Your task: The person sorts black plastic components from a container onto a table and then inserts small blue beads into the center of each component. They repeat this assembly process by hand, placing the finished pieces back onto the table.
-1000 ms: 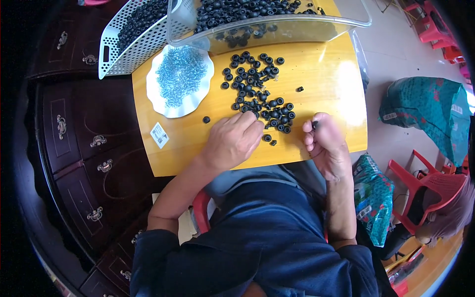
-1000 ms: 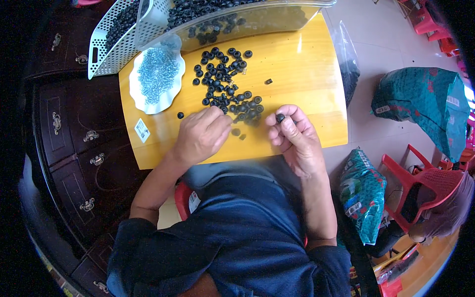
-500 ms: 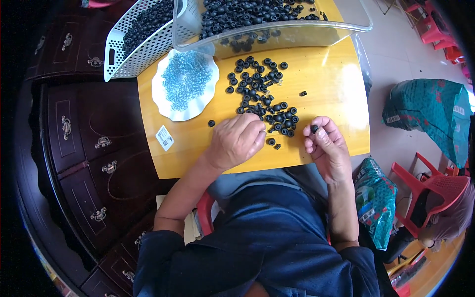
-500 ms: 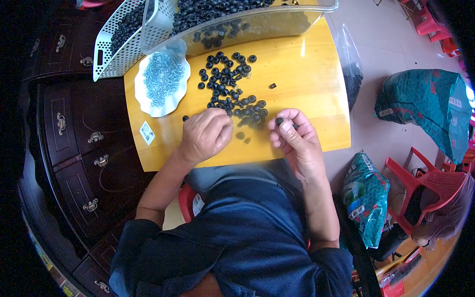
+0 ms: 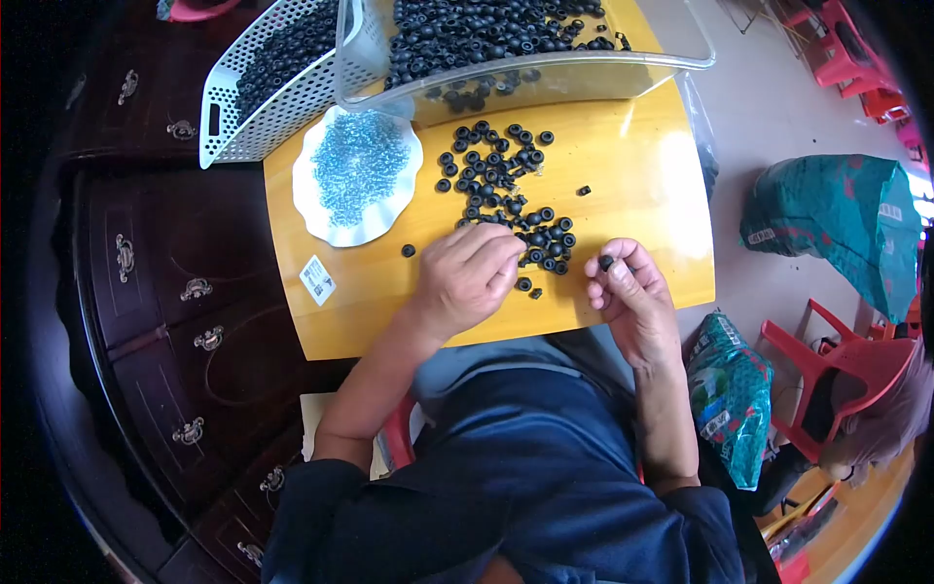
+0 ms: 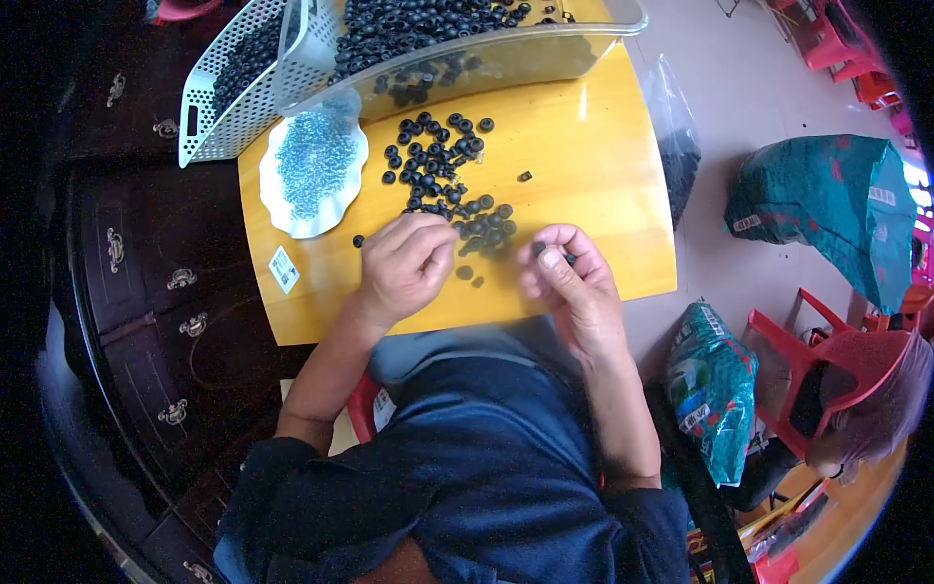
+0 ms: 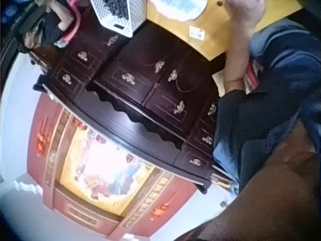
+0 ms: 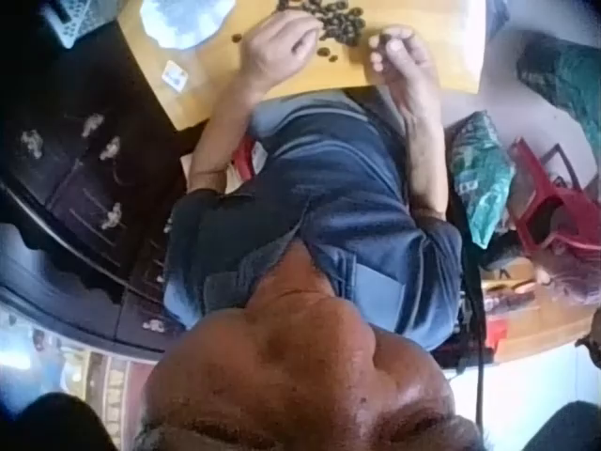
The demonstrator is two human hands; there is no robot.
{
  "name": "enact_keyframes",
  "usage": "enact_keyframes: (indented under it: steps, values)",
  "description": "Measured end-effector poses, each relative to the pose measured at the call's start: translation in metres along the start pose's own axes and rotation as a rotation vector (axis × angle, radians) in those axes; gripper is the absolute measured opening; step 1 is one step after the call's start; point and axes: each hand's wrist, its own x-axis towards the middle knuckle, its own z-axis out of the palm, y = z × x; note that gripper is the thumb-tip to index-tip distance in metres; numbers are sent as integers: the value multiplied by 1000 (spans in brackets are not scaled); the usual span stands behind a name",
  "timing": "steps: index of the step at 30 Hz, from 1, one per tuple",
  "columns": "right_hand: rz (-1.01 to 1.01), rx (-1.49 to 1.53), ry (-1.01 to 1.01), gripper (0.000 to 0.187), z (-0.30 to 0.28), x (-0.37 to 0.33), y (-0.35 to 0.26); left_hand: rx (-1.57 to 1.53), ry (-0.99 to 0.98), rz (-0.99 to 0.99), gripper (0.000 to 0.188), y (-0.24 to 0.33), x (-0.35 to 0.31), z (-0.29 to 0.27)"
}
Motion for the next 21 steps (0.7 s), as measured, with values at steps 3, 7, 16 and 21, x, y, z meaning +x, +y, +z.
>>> enact_keyframes:
  steps: [3, 7, 16, 21]
  values:
    - [-4, -8, 3, 20, 1, -1, 1, -18, 24, -18, 20, 0, 2, 4]
    - [1, -19, 4, 20, 4, -3, 1, -43, 48, -62, 20, -2, 1, 5]
    - [1, -17, 29, 23, 5, -7, 0, -169, 88, -232, 18, 10, -12, -23]
    - [76, 88, 3, 25, 6, -4, 3, -342, 1, -359, 14, 27, -17, -33]
